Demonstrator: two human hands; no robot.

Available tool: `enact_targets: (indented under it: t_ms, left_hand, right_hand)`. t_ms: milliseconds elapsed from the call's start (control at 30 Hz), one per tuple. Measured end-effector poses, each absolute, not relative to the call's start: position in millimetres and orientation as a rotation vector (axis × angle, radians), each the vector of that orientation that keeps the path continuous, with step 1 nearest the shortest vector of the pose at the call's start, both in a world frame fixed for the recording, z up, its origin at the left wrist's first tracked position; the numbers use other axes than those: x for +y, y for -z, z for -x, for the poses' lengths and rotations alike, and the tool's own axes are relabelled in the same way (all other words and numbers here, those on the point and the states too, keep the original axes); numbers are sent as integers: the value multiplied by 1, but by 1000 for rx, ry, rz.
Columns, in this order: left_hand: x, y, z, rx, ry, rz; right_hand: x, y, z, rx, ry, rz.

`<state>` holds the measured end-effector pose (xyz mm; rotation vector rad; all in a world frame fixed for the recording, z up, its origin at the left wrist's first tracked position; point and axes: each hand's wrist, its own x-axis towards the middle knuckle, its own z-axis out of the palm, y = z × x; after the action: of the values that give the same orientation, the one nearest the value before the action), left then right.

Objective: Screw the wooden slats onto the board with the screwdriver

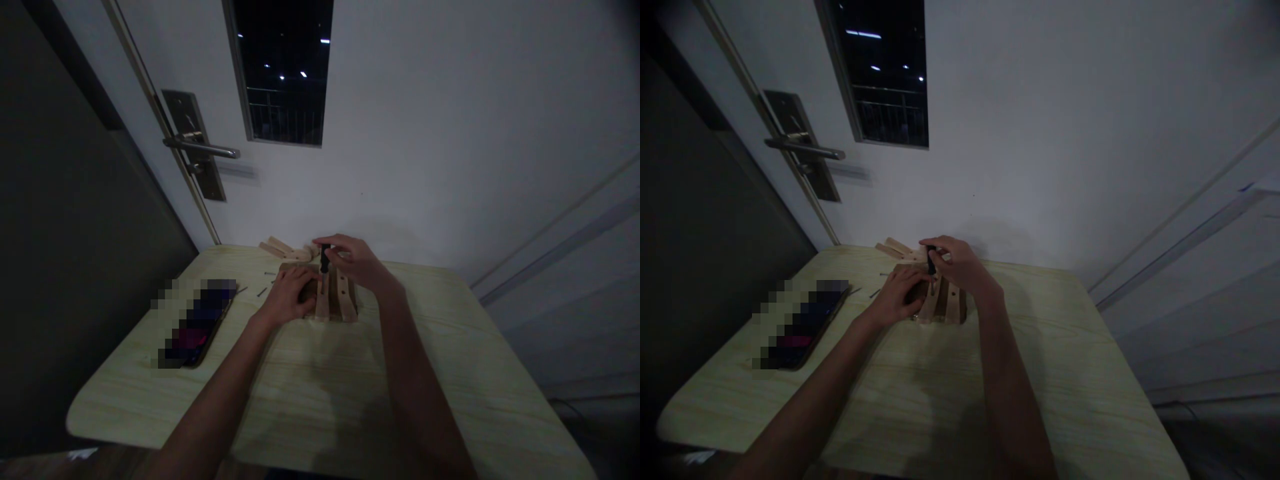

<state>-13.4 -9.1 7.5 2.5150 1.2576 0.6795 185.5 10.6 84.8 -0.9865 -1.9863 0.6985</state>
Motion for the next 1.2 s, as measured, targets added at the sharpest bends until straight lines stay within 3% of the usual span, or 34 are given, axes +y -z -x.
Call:
enact_targets:
  t_ms: [1200]
  left_hand:
    - [-7, -4, 15, 1234, -716, -2533]
  right_hand:
    - [10, -87, -188, -2014, -726, 981]
